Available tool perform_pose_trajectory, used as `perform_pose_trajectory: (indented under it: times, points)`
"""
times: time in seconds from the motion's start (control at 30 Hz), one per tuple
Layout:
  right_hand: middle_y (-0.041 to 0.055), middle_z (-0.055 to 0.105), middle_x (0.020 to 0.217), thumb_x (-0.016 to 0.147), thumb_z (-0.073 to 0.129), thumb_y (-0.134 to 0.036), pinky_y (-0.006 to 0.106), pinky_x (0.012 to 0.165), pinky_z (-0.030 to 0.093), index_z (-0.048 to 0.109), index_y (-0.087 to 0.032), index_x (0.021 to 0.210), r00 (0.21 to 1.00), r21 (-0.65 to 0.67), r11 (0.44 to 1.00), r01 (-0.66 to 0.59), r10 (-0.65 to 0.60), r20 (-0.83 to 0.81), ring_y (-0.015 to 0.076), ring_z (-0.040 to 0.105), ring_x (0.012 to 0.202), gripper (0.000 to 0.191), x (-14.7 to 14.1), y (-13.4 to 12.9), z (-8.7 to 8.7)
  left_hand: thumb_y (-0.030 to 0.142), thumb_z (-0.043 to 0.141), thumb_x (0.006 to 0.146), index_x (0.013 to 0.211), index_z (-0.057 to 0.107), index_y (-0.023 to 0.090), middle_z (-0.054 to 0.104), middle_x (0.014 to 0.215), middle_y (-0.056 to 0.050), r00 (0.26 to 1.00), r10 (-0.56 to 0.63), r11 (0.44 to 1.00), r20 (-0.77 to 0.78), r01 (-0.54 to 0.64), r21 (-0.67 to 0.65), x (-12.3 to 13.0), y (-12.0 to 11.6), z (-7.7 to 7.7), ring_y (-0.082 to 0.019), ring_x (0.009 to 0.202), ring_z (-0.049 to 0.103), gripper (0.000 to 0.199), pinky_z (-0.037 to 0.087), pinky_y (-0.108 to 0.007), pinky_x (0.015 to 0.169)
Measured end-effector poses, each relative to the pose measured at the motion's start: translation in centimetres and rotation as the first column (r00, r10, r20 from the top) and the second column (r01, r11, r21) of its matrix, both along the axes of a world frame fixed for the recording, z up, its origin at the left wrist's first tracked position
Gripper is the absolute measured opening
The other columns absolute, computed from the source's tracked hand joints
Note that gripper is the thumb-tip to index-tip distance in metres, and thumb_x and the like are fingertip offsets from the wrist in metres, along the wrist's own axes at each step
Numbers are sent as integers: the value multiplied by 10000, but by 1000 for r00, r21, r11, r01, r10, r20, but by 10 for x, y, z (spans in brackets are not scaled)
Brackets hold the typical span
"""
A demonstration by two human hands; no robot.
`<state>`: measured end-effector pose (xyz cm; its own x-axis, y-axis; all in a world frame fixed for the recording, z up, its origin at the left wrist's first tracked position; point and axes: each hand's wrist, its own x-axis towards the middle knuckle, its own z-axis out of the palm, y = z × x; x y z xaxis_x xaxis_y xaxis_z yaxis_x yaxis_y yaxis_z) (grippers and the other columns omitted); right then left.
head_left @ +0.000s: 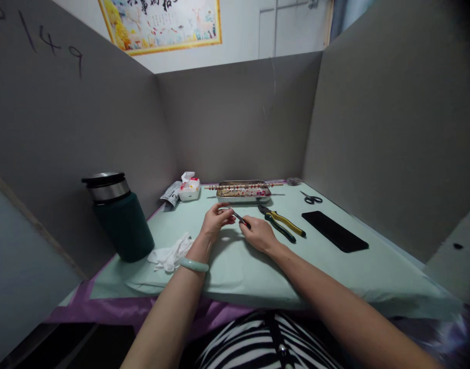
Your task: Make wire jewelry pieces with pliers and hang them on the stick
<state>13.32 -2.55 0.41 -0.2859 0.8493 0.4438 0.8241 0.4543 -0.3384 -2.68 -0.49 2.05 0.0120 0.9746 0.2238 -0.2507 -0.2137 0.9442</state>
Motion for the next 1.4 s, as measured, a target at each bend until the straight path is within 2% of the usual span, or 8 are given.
perform_pose_trajectory:
  times: [0.17, 0.33, 0.5, 0.7, 0.83, 1.13, 1.3, 1.4]
  points:
    - [21, 661, 796, 887, 380, -354, 231, 598, 272, 619, -202, 906, 1000, -22, 1000, 15, -15, -26, 141, 552, 716, 284, 0, 1, 1, 240, 773, 618, 916, 639, 71, 651, 695, -55, 999, -44, 998, 16, 45, -53, 1, 0, 0, -127, 611, 624, 368, 519, -278, 658]
    - [20, 660, 770, 884, 378, -350, 228, 590, 277, 626, -196, 892, 997, -40, 998, 53, -55, -50, 137, 550, 686, 292, 2, 3, 0, 284, 727, 696, 870, 640, 70, 674, 803, -100, 994, -68, 995, 84, 74, -66, 2, 1, -1, -144, 709, 650, 290, 528, -279, 713]
    - [13, 655, 758, 885, 372, -353, 224, 579, 278, 621, -199, 874, 996, -26, 998, 52, -54, -68, 129, 546, 669, 293, 3, 3, 1, 228, 694, 733, 831, 613, 70, 659, 709, -86, 995, -34, 995, 96, 42, -88, 0, 3, -1, -147, 666, 653, 202, 534, -281, 684]
    - [15, 658, 774, 885, 373, -341, 234, 582, 276, 619, -199, 875, 997, -10, 998, 65, -66, -34, 135, 550, 684, 284, 2, 1, 2, 257, 721, 700, 811, 614, 76, 663, 804, -105, 997, -44, 997, 60, 48, -68, -2, 2, -1, -150, 668, 650, 237, 531, -284, 656]
    - [17, 662, 836, 881, 383, -335, 245, 597, 274, 611, -208, 890, 997, 27, 997, 75, -75, 5, 143, 562, 728, 261, 3, 2, 1, 292, 749, 654, 793, 626, 82, 641, 721, -67, 999, -38, 999, 30, 39, -33, -2, 2, -2, -129, 621, 621, 280, 521, -274, 632]
    - [35, 658, 913, 871, 397, -323, 256, 631, 301, 596, -213, 957, 985, 59, 989, 137, -142, 101, 159, 580, 787, 243, 2, -1, 0, 320, 716, 644, 732, 644, 100, 552, 525, 0, 982, 109, 994, -153, -104, 41, 1, 0, 1, -95, 463, 516, 247, 441, -229, 483]
    - [50, 651, 908, 872, 408, -319, 260, 669, 329, 599, -207, 971, 978, 67, 986, 153, -161, 135, 174, 583, 826, 243, 2, -2, 1, 307, 645, 701, 721, 659, 132, 529, 437, 18, 905, 243, 966, -349, -193, 172, 0, 6, -3, -97, 404, 496, 177, 386, -209, 455]
    - [54, 645, 906, 873, 411, -315, 266, 686, 336, 598, -208, 980, 973, 85, 984, 159, -171, 153, 181, 580, 842, 240, 2, -1, 0, 300, 621, 718, 715, 665, 143, 533, 424, 17, 861, 290, 953, -417, -219, 211, -1, 7, -5, -102, 397, 501, 163, 379, -209, 465]
